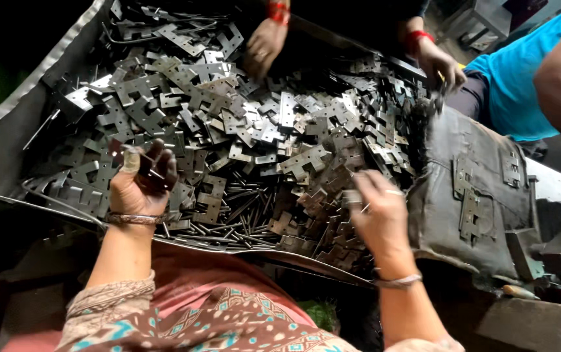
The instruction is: The person sorts through metal brackets and pins in a large bin by hand, occasionally picking them up and moving them.
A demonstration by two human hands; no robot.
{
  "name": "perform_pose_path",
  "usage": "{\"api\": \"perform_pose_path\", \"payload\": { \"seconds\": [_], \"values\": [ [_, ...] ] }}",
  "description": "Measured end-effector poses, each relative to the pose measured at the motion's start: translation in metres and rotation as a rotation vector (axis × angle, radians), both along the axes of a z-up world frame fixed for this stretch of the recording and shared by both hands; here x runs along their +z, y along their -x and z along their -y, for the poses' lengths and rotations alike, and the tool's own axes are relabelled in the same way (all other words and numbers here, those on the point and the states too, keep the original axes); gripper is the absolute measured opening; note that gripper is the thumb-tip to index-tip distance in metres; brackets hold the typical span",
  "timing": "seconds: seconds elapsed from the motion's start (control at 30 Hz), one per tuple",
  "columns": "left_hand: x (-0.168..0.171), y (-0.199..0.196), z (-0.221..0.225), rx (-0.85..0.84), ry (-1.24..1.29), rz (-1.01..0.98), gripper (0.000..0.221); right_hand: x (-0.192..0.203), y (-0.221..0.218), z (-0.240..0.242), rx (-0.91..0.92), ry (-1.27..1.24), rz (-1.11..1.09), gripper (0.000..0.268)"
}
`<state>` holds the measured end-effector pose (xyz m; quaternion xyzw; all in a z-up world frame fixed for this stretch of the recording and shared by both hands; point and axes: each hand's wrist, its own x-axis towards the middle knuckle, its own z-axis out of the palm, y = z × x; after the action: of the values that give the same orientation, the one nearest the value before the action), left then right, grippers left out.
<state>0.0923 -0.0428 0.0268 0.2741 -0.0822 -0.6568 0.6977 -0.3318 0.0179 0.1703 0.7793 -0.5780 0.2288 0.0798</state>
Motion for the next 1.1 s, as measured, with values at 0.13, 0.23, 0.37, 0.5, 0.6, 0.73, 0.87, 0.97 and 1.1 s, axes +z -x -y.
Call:
{"api": "perform_pose_path", "payload": {
  "seconds": [0.13,0.23,0.37,0.5,0.6,0.73,0.87,0.97,1.1],
  "values": [
    [0.028,0.020,-0.010,-0.049,0.218,-0.254,0.024,-0.017,-0.065,0.025,0.088,-0.096,-0.176,0.058],
    [0.012,0.044,-0.011,-0.293,-0.044,-0.019,0.029,-0.037,-0.082,0.054,0.099,-0.187,-0.208,0.074],
    [-0.024,0.094,-0.012,-0.486,0.235,1.542,0.037,-0.065,-0.089,0.075,0.075,-0.214,-0.287,0.070],
    [-0.048,0.132,-0.016,-0.884,0.294,2.044,0.029,-0.079,-0.090,0.074,0.046,-0.252,-0.305,0.045],
    [-0.054,0.152,-0.009,-0.947,0.269,2.278,0.032,-0.066,-0.085,0.067,0.173,-0.042,-0.139,0.043],
    [-0.048,0.155,-0.013,-0.872,0.213,2.306,0.038,-0.035,-0.069,0.056,0.101,0.149,0.162,0.022],
    [-0.037,0.149,-0.021,-0.897,0.304,2.301,0.038,-0.020,-0.045,0.035,-0.033,-0.061,0.540,0.018],
    [-0.042,0.144,-0.021,-0.782,0.414,2.262,0.031,-0.033,-0.029,0.025,-0.046,-0.286,0.894,0.021],
    [-0.039,0.148,-0.019,-0.815,0.447,2.232,0.038,-0.047,-0.018,0.018,0.029,-0.458,1.149,0.022]
  ]
}}
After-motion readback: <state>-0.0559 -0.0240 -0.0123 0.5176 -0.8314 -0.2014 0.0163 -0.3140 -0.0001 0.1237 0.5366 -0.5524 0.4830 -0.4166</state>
